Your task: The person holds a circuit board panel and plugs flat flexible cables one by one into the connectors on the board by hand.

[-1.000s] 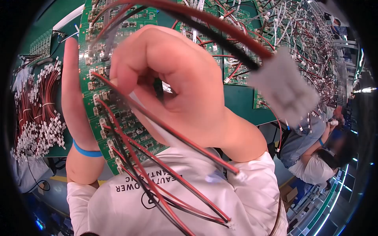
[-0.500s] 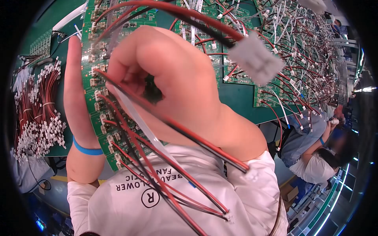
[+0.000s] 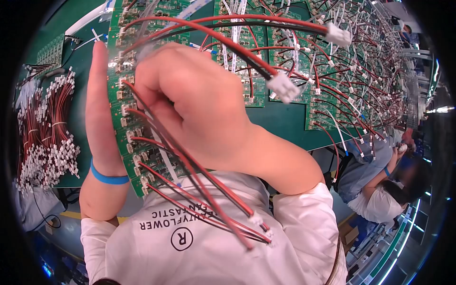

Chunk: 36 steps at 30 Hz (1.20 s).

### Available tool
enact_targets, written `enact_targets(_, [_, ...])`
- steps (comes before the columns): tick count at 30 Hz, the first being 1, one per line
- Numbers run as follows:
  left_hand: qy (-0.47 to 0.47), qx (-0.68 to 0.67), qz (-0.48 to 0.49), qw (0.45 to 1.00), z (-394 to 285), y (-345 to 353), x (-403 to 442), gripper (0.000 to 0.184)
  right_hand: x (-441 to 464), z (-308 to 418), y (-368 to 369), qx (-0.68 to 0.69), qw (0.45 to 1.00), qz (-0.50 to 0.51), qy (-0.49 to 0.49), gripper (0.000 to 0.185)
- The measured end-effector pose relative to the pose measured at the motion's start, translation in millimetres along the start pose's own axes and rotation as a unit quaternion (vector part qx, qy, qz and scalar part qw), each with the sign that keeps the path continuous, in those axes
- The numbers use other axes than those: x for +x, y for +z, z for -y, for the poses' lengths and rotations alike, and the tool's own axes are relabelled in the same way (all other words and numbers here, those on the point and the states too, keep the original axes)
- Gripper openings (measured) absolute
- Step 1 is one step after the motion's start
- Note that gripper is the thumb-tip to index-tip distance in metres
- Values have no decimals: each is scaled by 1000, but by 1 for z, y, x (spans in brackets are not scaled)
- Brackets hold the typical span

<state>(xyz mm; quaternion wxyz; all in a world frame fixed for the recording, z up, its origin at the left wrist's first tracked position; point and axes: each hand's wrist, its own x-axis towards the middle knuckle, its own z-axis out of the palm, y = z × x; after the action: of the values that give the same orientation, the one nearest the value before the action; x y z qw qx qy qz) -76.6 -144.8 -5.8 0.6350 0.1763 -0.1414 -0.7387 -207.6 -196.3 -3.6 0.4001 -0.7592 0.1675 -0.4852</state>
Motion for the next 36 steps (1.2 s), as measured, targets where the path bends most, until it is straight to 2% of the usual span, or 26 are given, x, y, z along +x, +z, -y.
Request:
enact_targets(1, [5,5,-11,1000,0,5,2,56,1,-1,0,-13,1000,1,-9,24])
enact_targets(2, [10,35,-85,996,2,17,0,55,1,-1,0,-26,999,2,-19,24])
enact_targets(4, [16,18,-91,996,3,17,0,52,3,-1,-1,-56,998,17,-35,22])
enact_targets(5, [17,-29,-21,999,3,2,1,50,4,0,-2,-71,996,30,-42,20])
enact_targets(7, [17,-47,4,999,2,-1,1,47,4,2,-8,-98,991,76,-46,17])
enact_targets(10, [16,14,-85,996,1,9,1,44,5,0,2,-101,994,2,-46,20])
enact_targets(14, [12,37,-95,995,3,8,2,45,5,-2,2,-110,993,6,-43,19])
enact_targets(18, [50,56,-181,981,11,24,6,41,3,0,3,-110,993,9,-33,18])
enact_targets(21, [37,40,-194,979,10,29,5,41,2,-1,3,-122,992,11,-37,17])
enact_targets(28, [47,75,-170,982,10,22,5,43,1,2,-3,-97,993,67,-3,18])
enact_targets(30, [40,65,-158,985,8,20,5,44,1,-2,-6,-20,995,88,41,20])
enact_targets(33, [9,-32,6,999,2,7,5,49,8,9,-11,18,990,97,103,29])
enact_targets(34, [23,-30,-36,999,2,14,4,50,10,13,-13,17,987,97,125,33])
enact_targets(36, [52,-29,-122,991,3,34,1,52,11,12,-15,5,992,87,95,34])
